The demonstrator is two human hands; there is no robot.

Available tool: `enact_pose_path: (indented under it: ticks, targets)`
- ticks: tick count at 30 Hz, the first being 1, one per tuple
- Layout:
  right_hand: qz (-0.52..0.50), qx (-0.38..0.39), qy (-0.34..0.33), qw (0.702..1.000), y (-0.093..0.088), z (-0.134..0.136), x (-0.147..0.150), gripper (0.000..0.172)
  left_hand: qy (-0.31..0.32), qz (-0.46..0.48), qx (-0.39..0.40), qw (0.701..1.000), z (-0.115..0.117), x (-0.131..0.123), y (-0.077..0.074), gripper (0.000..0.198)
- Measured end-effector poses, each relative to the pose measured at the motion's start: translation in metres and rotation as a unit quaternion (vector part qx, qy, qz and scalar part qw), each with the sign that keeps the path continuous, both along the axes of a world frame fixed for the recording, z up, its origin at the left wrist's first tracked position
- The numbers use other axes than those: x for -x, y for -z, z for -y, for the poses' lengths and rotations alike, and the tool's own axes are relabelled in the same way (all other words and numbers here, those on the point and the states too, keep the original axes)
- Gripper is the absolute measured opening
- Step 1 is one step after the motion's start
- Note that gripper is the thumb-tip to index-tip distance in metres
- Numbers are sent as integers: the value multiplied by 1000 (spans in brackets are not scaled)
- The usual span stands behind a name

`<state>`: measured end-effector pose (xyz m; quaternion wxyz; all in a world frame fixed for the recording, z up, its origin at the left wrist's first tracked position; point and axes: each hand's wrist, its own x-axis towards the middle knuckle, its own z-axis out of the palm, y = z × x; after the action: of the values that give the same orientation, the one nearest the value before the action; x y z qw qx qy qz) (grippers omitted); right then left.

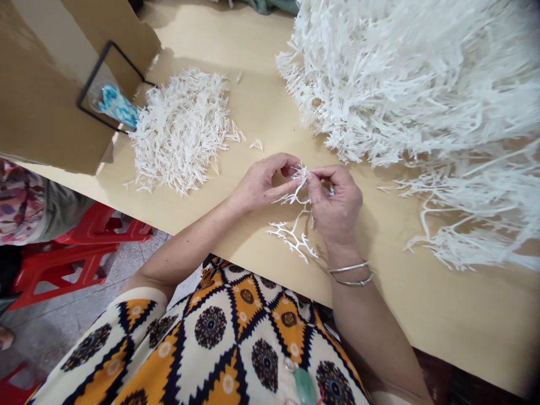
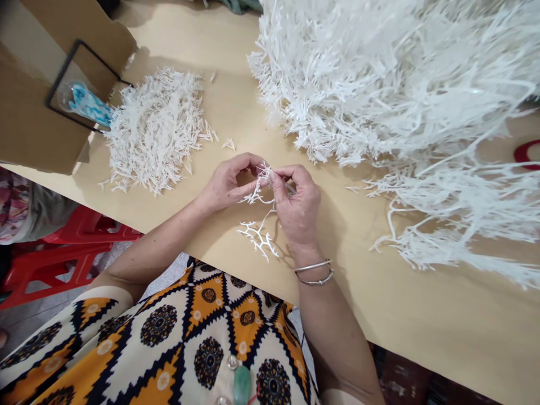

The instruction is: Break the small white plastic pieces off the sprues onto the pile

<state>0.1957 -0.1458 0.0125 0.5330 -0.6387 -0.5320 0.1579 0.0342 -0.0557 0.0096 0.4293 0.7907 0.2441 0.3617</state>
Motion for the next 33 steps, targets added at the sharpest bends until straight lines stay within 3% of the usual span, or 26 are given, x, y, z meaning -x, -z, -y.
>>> enact_pose_path:
  ticks: [7, 13, 18, 22, 27, 33]
  targets:
    - [77, -10, -6, 997, 7, -1, -1, 17, -33, -26, 31, 999, 3, -2, -2, 31]
    - [0, 0, -21, 1000, 3, -1, 3, 12, -44, -54, 25, 997, 3, -2, -7, 16]
    - [38, -1, 2, 999, 4, -2, 3, 6, -2, -22, 31, 999, 3, -2, -11, 29]
    - [133, -39, -2, 990, 7, -4, 2, 4, -26, -26, 45, 998, 3, -3, -10, 39]
    - [126, -22, 9, 992, 9, -4, 1, 7, 2, -13, 88, 996, 1, -2, -5, 37]
    - [151, -28, -6, 988, 9, -4, 1, 6, -8, 2, 63, 998, 0, -2, -1, 34]
